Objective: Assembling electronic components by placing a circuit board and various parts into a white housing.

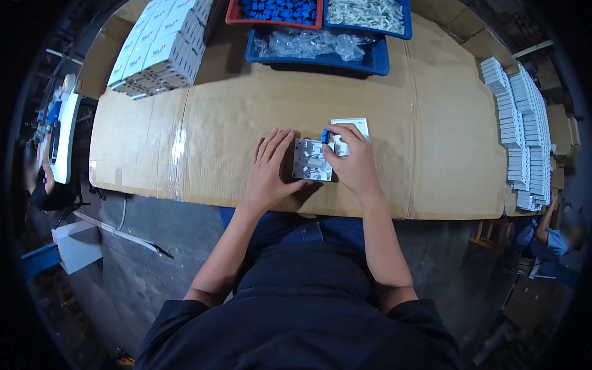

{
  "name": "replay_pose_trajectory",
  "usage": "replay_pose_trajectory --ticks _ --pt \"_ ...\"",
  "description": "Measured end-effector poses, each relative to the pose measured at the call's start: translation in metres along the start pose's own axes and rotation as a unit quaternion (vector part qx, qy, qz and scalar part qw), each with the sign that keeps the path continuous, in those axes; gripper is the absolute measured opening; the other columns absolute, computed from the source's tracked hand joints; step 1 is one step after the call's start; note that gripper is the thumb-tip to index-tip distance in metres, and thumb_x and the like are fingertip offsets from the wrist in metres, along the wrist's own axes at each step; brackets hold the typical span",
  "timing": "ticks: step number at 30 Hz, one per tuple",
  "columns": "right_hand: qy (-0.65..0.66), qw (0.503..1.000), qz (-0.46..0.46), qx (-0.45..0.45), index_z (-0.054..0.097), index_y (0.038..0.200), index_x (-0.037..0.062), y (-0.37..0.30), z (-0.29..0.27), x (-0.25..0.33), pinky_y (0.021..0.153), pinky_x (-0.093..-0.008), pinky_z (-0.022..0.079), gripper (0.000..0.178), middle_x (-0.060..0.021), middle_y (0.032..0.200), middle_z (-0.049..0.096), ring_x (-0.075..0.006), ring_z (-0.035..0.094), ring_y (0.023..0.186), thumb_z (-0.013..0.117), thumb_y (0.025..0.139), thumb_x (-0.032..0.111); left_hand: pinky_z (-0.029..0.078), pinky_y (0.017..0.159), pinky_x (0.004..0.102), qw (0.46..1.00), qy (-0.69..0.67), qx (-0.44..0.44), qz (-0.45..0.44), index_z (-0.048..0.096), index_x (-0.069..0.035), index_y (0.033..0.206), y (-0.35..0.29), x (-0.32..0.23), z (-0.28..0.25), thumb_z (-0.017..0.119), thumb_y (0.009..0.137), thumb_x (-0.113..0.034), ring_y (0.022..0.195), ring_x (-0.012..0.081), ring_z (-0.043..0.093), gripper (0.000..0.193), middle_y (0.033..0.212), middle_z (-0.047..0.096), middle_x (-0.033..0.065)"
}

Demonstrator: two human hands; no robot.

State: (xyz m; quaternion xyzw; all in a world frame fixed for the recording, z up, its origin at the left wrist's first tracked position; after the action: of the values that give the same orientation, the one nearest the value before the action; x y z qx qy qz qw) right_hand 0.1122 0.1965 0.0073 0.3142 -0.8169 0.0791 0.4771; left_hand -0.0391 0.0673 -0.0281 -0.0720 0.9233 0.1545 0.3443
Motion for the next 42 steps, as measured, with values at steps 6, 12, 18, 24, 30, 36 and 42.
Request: replay_pose_trajectory --ticks 6,12,18,24,30,36,42 --pt "-0.068 0.997 -0.041 0.018 0.072 0.117 0.0030 -0.009 0.030 0.014 0.093 -0.0383 0.055 0.032 -0.0112 0.117 0.071 -0.0308 0.069 0.106 0.080 0.086 0.008 0.020 0.128 0.0554 1.000 0.014 0.005 -0.002 0.049 -0.007 0.154 -0.005 0.002 0.003 0.088 0.075 -0.045 0.155 0.0354 0.032 0.096 0.159 0.046 0.0135" --pt "-0.137 0.987 -0.077 0.018 0.074 0.106 0.0061 -0.009 0.045 0.017 0.094 -0.0402 0.053 0.024 -0.0091 0.113 0.073 -0.0311 0.069 0.106 0.079 0.083 0.011 0.020 0.129 0.0545 0.999 0.024 0.022 0.002 0.054 -0.006 0.150 -0.005 0.001 0.004 0.083 0.080 -0.048 0.155 0.0341 0.034 0.087 0.159 0.046 0.0124" --pt "-0.151 0.985 -0.082 -0.007 0.074 0.107 0.0045 -0.011 0.048 0.016 0.093 -0.0403 0.055 0.025 -0.0097 0.114 0.073 -0.0311 0.069 0.106 0.079 0.084 0.010 0.021 0.128 0.0550 1.000 0.026 0.011 0.012 0.058 -0.003 0.145 -0.003 0.000 0.002 0.082 0.082 -0.050 0.154 0.0340 0.035 0.082 0.157 0.048 0.0120" --pt "-0.154 0.985 -0.083 -0.001 0.073 0.107 0.0028 -0.010 0.049 0.020 0.093 -0.0400 0.055 0.024 -0.0106 0.115 0.072 -0.0315 0.069 0.107 0.078 0.084 0.008 0.022 0.128 0.0557 0.999 0.040 0.006 0.024 0.059 0.000 0.143 -0.004 0.000 0.002 0.081 0.082 -0.049 0.152 0.0342 0.037 0.081 0.157 0.049 0.0109" --pt "-0.147 0.987 -0.068 0.006 0.073 0.107 0.0027 -0.010 0.051 0.015 0.093 -0.0394 0.055 0.025 -0.0100 0.116 0.073 -0.0317 0.069 0.105 0.079 0.083 0.008 0.022 0.128 0.0556 0.999 0.043 0.019 0.025 0.059 0.000 0.144 -0.003 0.001 0.004 0.080 0.083 -0.049 0.152 0.0340 0.037 0.080 0.159 0.049 0.0093" --pt "-0.318 0.941 -0.116 0.033 0.075 0.122 0.0069 -0.028 0.057 0.031 0.116 -0.0516 0.038 0.032 -0.0080 0.138 0.067 -0.0264 0.059 0.132 0.071 0.095 0.023 0.021 0.129 0.0548 0.999 0.036 0.020 0.025 0.060 -0.002 0.144 -0.002 0.001 0.005 0.080 0.084 -0.043 0.153 0.0324 0.037 0.076 0.160 0.049 0.0070" --pt "-0.224 0.960 -0.091 0.139 0.070 0.136 0.0070 -0.021 0.043 0.022 0.125 -0.0570 0.026 0.042 -0.0115 0.160 0.049 -0.0320 0.044 0.148 0.064 0.101 0.030 0.023 0.128 0.0529 0.998 0.045 0.024 0.020 0.055 -0.004 0.149 -0.003 0.001 0.006 0.082 0.082 -0.035 0.153 0.0320 0.037 0.079 0.160 0.048 0.0111"
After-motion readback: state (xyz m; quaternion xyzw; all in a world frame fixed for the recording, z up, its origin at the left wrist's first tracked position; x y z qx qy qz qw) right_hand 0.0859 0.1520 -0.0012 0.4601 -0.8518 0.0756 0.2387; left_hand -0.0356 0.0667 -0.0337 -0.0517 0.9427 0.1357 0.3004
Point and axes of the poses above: each hand's wrist, its own y-axis towards the middle knuckle, its own z-axis out of the palm, x = y × z, the point moved 7 cm from there along y, towards the middle knuckle
